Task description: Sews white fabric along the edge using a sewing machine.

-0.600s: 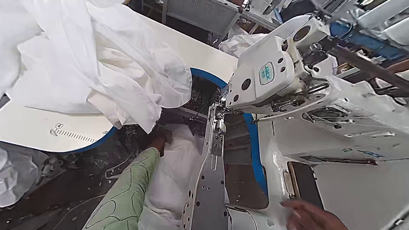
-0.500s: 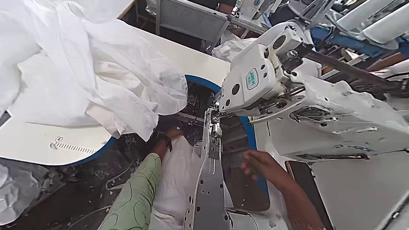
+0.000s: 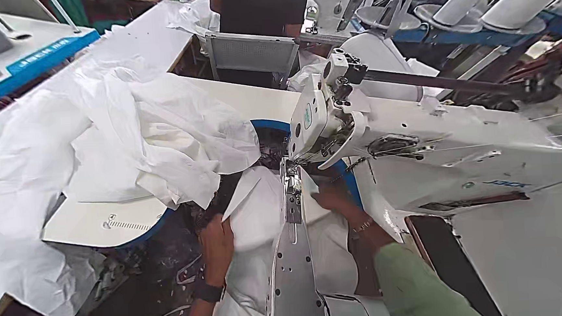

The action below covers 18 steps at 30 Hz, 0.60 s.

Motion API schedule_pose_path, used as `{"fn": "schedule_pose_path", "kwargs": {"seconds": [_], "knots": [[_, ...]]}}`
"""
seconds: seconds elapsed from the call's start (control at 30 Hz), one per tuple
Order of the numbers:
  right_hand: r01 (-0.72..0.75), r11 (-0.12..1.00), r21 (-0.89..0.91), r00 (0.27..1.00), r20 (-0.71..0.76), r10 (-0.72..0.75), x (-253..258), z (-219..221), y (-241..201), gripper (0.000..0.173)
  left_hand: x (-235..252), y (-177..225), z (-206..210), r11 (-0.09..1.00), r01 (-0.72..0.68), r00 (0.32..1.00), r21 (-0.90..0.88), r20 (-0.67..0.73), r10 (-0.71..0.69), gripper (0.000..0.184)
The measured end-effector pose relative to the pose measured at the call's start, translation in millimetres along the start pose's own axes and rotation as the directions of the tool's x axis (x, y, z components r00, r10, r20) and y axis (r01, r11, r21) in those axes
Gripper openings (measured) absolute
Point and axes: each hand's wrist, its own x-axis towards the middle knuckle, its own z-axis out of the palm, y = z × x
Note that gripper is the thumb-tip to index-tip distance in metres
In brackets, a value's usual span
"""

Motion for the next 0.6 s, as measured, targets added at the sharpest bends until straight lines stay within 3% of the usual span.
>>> {"fn": "schedule_pose_path", "kwargs": {"seconds": [0.07,0.13,0.17,0.23,0.27,0.3,0.37,0.4,0.43,0.47,0.5,0.53,0.6], "knots": [[-0.072,0.974,-0.216,0.968,0.222,0.121,-61,21,10,0.045,-21,-33,13,0.990,0.086,0.931,0.115,0.345,-0.121,0.037],[-0.083,0.972,-0.219,0.968,0.215,0.131,-102,30,9,0.037,-7,-52,17,0.989,0.098,0.810,0.107,0.569,-0.141,0.038],[-0.059,0.987,-0.152,0.987,0.141,0.081,-115,29,6,0.039,1,-48,13,0.996,0.088,0.802,0.013,0.592,-0.079,0.036],[0.123,0.992,0.024,0.971,-0.210,-0.115,-133,28,-14,0.048,16,-6,-8,0.953,0.007,0.860,-0.302,0.488,0.149,0.034],[0.288,0.956,0.060,0.871,-0.432,-0.235,-141,35,-26,0.051,14,25,-21,0.878,-0.016,0.854,-0.479,0.450,0.261,0.033],[0.463,0.886,0.009,0.700,-0.617,-0.359,-146,47,-35,0.049,3,52,-31,0.782,-0.004,0.800,-0.623,0.468,0.377,0.032],[0.667,0.722,-0.185,0.353,-0.774,-0.525,-149,71,-39,0.034,-29,78,-39,0.651,0.141,0.590,-0.746,0.592,0.550,0.028],[0.695,0.665,-0.272,0.248,-0.778,-0.577,-149,77,-34,0.027,-37,77,-36,0.630,0.207,0.525,-0.749,0.628,0.574,0.026],[0.694,0.636,-0.338,0.181,-0.773,-0.608,-148,79,-30,0.022,-39,72,-32,0.612,0.209,0.556,-0.762,0.608,0.567,0.031],[0.677,0.630,-0.380,0.148,-0.768,-0.623,-147,81,-28,0.018,-32,70,-26,0.630,0.095,0.673,-0.771,0.516,0.530,0.031],[0.671,0.625,-0.398,0.141,-0.760,-0.635,-147,82,-30,0.017,-20,71,-17,0.697,-0.098,0.809,-0.711,0.351,0.472,0.024],[0.681,0.614,-0.400,0.146,-0.748,-0.648,-149,84,-32,0.017,-8,73,-1,0.759,-0.258,0.880,-0.598,0.178,0.439,0.020],[0.689,0.616,-0.382,0.163,-0.746,-0.645,-153,86,-38,0.016,4,85,30,0.765,-0.426,0.888,-0.483,-0.061,0.456,0.020]]}}
